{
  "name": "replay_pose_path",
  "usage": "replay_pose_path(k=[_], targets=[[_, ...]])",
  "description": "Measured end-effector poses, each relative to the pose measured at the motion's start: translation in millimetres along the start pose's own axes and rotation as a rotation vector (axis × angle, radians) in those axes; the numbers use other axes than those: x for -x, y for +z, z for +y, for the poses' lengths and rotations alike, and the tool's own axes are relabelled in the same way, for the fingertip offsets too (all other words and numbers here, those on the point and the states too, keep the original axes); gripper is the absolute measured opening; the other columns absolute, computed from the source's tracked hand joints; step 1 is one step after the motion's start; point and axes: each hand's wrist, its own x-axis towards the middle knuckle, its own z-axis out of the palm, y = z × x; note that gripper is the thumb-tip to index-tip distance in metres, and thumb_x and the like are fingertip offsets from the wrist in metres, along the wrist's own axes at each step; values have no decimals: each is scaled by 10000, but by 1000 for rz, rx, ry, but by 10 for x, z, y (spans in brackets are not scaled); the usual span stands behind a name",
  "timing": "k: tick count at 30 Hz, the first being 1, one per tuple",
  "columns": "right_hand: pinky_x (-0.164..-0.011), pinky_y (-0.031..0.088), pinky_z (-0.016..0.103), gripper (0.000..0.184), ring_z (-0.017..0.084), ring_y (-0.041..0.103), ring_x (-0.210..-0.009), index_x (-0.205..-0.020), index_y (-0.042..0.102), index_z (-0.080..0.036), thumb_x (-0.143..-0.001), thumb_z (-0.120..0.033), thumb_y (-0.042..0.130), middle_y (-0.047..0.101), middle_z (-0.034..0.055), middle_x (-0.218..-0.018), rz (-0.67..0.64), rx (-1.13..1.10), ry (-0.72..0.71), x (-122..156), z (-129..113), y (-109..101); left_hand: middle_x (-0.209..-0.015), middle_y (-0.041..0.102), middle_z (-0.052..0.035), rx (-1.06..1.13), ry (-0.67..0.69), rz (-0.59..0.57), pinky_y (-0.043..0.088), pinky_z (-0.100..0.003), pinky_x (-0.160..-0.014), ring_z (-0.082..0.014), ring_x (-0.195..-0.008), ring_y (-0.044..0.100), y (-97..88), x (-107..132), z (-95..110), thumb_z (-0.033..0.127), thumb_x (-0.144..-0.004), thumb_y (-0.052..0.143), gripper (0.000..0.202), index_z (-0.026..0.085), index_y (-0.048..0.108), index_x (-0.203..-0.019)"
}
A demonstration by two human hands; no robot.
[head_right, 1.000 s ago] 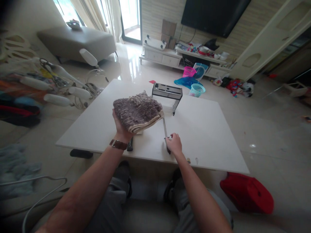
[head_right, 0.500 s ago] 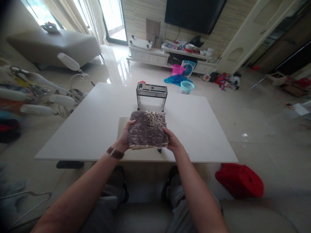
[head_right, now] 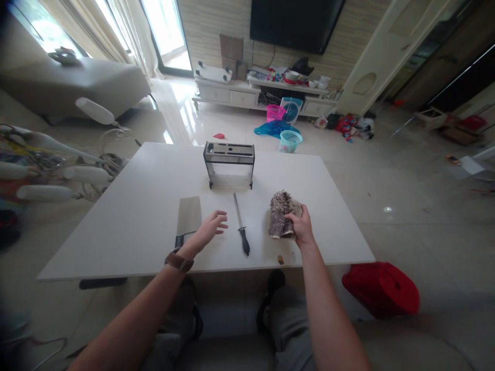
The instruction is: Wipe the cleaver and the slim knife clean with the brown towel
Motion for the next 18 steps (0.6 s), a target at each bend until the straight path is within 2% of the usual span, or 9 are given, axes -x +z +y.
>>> replay_pose_path(k=[5,7,8,10,12,13,14,16,18], targets=[[-713,544,327,520,221,679,-858,-1056,626,-260,-556,-255,766,723,0,-976,-44,-27,103,-75,42,-400,-1093,655,-100,-174,41,-14,484,-384,-831,-275,-961,691,-128,-59,-78,453,-886,506,342,198,575,-1102],[-694,544,358,537,245,678,-834,-1057,617,-258,-547,-285,783,721,24,-946,-38,76,201,-122,112,-556,-1030,671,-96,-257,80,-3,480,-394,-844,-284,-937,687,-215,-52,-91,466,-885,504,316,200,599,-1028],[-701,543,376,545,258,672,-839,-1051,609,-252,-542,-310,794,712,38,-938,19,178,219,-140,154,-611,-1009,678,-98,-292,94,7,480,-399,-852,-291,-938,684,-259,-44,-88,469,-886,502,308,201,607,-995],[-756,533,397,524,269,650,-895,-1010,593,-233,-548,-361,803,690,70,-983,233,441,63,-142,233,-633,-993,686,-107,-342,101,24,478,-407,-863,-306,-953,679,-333,-23,-66,464,-889,495,297,202,615,-959],[-802,517,395,446,261,626,-927,-982,590,-224,-623,-418,771,677,90,-1022,308,666,-214,-64,299,-502,-995,688,-115,-362,96,30,477,-410,-866,-315,-965,676,-381,-2,-29,462,-892,488,296,201,614,-950],[-785,510,384,373,246,620,-875,-952,592,-223,-692,-451,731,676,80,-965,222,723,-294,13,331,-379,-997,688,-116,-364,97,33,475,-410,-870,-315,-968,676,-395,6,-9,464,-895,483,298,201,613,-951],[-748,502,365,303,227,613,-792,-900,590,-226,-768,-483,681,668,57,-868,68,748,-308,115,365,-225,-1003,687,-116,-363,103,36,473,-409,-875,-314,-972,675,-404,13,9,466,-899,479,302,201,612,-955],[-696,482,339,296,214,613,-703,-839,582,-235,-838,-526,640,652,23,-743,-282,821,-250,372,455,128,-1018,685,-116,-360,118,34,469,-400,-883,-308,-983,673,-413,23,32,474,-907,466,317,200,611,-971],[-683,462,320,314,218,637,-708,-909,588,-241,-825,-528,683,674,15,-753,-472,979,-200,650,581,456,-1030,685,-117,-366,128,24,465,-387,-880,-298,-990,669,-420,34,33,474,-913,450,333,193,610,-991]])
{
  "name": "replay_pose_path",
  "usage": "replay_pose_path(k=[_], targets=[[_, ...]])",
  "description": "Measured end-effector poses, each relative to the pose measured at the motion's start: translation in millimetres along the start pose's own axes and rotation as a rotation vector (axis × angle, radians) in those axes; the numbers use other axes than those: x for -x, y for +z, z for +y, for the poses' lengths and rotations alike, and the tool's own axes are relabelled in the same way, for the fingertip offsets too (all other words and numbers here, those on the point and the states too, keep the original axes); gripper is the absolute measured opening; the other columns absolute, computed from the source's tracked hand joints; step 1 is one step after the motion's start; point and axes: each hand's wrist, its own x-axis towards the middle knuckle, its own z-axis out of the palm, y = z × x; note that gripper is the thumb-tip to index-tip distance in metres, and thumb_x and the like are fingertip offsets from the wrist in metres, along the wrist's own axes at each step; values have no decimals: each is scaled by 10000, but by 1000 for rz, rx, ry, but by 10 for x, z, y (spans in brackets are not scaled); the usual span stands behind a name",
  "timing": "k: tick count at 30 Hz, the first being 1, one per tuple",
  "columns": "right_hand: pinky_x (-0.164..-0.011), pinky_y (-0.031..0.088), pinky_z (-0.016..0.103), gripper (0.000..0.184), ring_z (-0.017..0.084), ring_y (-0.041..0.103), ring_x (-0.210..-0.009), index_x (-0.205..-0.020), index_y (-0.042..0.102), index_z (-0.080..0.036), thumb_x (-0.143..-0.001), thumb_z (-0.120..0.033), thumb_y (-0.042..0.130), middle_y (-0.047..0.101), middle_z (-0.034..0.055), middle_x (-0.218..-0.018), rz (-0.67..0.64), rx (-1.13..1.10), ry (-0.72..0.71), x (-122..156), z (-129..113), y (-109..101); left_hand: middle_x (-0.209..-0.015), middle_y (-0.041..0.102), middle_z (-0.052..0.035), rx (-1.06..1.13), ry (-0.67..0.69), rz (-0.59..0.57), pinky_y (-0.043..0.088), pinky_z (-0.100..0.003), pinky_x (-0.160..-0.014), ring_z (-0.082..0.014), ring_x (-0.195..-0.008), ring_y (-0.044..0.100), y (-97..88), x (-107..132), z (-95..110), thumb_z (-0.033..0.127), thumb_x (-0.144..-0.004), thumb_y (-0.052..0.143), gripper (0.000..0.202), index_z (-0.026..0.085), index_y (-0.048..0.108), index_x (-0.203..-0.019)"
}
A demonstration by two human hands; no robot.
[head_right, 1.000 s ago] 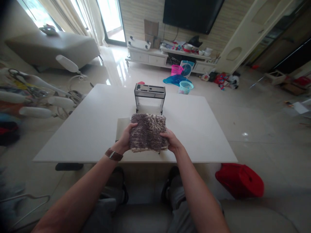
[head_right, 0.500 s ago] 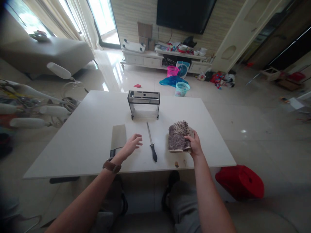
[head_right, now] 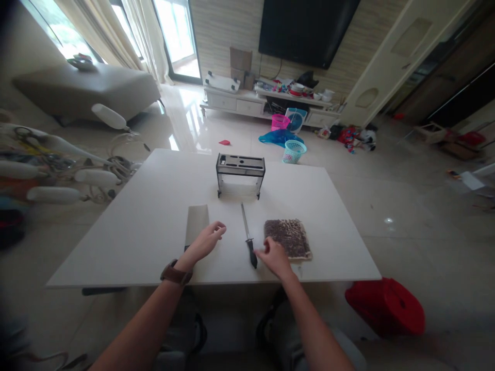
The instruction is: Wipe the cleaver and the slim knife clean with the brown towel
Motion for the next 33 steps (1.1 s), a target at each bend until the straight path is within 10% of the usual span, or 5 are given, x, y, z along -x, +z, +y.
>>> replay_pose_path(k=[4,8,15,26,33], targets=[[-745,463,299,408,264,714,-908,-1101,597,-190,-766,-349,767,749,108,-989,-191,286,109,160,-244,502,-1027,688,-119,-29,20,-9,453,-362,-861,-274,-975,656,-14,21,-40,455,-917,424,352,173,613,-1008],[-801,492,327,237,289,734,-962,-1101,639,-145,-887,-223,574,760,167,-1024,-151,299,126,204,-240,460,-1007,693,-120,-32,41,2,445,-349,-838,-262,-949,644,-66,16,-66,449,-915,422,361,163,624,-1005],[-890,557,420,350,288,733,-914,-1093,723,-199,-895,-460,599,780,108,-971,293,-14,-79,-120,-608,-743,-1009,700,-114,47,74,47,444,-325,-829,-244,-943,652,-114,-43,-11,429,-921,427,339,166,626,-996],[-763,678,471,522,252,741,-813,-923,622,-189,-743,-657,767,684,77,-984,502,-421,-303,-867,-1713,-2332,-993,719,-103,59,110,56,438,-314,-821,-233,-922,646,24,-76,18,396,-933,443,302,177,644,-985],[-783,661,518,456,286,740,-914,-916,563,-210,-807,-630,701,672,118,-1051,643,-344,-502,-1524,-2335,-2737,-972,719,-100,80,140,56,437,-309,-808,-229,-902,645,9,-62,24,386,-935,444,285,178,637,-959]])
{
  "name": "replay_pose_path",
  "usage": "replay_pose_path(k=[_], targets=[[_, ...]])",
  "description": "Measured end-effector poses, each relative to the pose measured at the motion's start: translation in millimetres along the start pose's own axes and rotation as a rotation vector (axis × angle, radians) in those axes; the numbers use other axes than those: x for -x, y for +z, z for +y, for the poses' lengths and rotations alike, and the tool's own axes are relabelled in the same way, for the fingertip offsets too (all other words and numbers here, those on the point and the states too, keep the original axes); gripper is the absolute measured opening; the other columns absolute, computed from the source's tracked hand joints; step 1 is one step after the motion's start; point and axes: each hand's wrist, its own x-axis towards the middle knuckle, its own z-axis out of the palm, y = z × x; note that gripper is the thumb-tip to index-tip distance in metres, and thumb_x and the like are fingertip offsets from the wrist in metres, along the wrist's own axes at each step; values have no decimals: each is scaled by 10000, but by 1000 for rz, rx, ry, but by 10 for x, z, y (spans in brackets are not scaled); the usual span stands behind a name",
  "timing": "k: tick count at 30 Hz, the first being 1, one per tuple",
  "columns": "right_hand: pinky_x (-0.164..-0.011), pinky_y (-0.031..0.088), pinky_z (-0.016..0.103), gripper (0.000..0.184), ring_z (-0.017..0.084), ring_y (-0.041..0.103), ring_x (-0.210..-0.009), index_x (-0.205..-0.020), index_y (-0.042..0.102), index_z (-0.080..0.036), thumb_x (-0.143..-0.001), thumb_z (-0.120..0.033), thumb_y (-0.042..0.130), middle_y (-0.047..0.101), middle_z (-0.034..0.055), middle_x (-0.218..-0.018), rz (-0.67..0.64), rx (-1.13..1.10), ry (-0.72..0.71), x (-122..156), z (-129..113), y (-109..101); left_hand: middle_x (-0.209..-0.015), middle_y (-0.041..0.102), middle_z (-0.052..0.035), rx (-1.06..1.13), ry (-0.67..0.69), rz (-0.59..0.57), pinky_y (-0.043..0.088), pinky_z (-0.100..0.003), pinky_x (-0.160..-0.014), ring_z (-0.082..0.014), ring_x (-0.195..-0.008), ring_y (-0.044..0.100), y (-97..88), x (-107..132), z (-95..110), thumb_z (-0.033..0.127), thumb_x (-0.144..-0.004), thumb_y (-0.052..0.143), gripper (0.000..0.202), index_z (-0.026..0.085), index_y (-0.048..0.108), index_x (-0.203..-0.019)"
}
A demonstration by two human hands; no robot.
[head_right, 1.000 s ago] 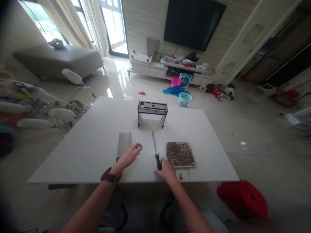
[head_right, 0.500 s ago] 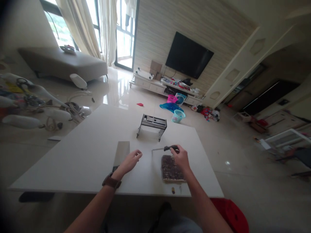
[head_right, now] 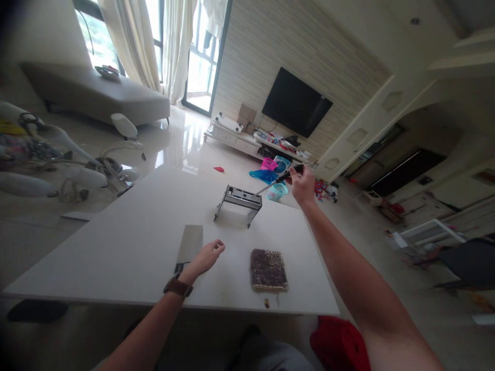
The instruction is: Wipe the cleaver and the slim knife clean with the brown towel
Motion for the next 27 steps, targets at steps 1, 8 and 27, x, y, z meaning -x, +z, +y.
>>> replay_pose_path(k=[1,8,27], targets=[[-779,661,517,454,288,741,-917,-912,557,-208,-808,-627,697,670,120,-1057,1,-3,1,-73,5,90,-973,719,-100,0,2,1,438,-308,-810,-231,-907,646,-2,-4,-7,386,-935,444,284,179,637,-960],[-750,654,516,430,280,711,-868,-886,556,-195,-817,-598,687,671,115,-982,26,107,38,-232,60,549,-972,726,-91,9,-9,7,447,-305,-818,-229,-914,656,-41,-14,6,387,-939,449,281,185,640,-978],[-831,612,385,186,228,713,-933,-1014,626,-167,-939,-338,626,711,109,-1049,-196,403,235,-263,561,1240,-1013,732,-102,3,-13,-18,436,-311,-846,-237,-960,654,-129,124,112,410,-968,431,307,183,636,-994]])
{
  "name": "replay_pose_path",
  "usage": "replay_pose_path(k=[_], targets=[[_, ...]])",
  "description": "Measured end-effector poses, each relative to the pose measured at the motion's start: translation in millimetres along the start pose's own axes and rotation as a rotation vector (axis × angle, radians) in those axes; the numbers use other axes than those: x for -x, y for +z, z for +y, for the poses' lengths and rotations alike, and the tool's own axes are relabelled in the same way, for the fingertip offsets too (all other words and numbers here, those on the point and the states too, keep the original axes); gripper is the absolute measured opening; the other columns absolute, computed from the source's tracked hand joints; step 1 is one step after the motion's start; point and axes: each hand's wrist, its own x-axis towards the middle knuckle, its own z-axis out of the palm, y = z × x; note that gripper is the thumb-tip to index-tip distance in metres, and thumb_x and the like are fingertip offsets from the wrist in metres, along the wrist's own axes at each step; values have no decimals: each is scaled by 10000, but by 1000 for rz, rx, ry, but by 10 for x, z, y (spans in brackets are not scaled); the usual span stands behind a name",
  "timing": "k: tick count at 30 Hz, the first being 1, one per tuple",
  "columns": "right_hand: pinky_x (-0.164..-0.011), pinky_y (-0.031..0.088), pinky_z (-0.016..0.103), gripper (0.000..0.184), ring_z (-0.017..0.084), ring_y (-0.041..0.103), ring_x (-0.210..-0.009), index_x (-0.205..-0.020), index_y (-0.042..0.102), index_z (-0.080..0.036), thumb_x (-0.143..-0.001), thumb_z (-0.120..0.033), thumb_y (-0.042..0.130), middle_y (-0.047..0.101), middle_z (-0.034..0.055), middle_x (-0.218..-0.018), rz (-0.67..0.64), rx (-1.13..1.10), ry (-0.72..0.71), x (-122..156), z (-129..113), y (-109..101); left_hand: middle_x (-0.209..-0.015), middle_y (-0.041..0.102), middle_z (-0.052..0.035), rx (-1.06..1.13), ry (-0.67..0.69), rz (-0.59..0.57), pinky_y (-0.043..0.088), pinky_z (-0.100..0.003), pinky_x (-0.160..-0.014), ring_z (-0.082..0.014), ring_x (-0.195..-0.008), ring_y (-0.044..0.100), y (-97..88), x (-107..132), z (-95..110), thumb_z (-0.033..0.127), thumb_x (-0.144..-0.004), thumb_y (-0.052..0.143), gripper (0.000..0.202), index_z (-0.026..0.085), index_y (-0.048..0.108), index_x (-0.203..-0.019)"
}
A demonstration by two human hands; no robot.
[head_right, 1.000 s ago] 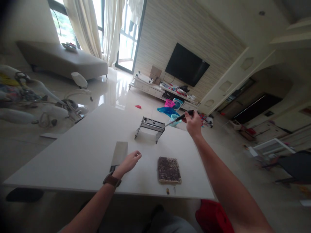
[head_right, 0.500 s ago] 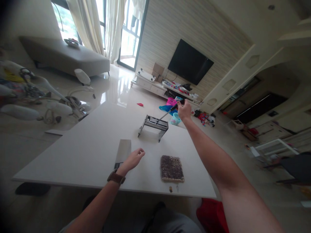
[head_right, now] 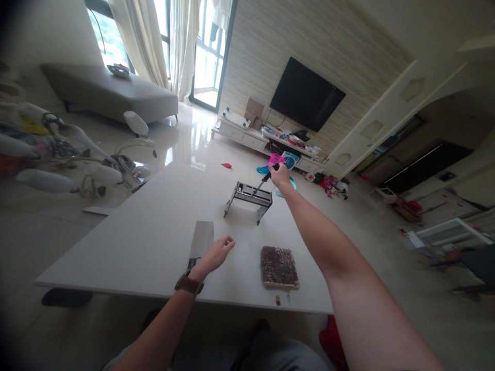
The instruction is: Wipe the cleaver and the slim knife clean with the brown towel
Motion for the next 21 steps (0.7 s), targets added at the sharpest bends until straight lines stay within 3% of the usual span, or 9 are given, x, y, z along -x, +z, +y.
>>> replay_pose_path(k=[4,8,21], targets=[[-947,553,399,156,259,697,-1018,-931,639,-179,-898,-320,698,736,112,-1009,-43,73,25,44,43,251,-988,728,-98,-18,7,26,431,-303,-825,-232,-933,649,-62,4,-28,417,-975,426,306,189,629,-977],[-946,527,389,126,266,690,-1028,-932,632,-180,-909,-297,674,739,137,-1055,-94,153,48,90,85,420,-998,730,-100,-26,-9,40,432,-296,-821,-228,-932,651,-94,-4,-53,404,-970,443,290,190,638,-989],[-895,499,352,134,269,677,-1021,-976,614,-198,-922,-317,645,729,135,-1092,-197,253,65,165,208,629,-987,740,-95,-48,-18,34,440,-287,-809,-220,-924,659,-123,10,-33,401,-984,437,312,189,665,-1006]])
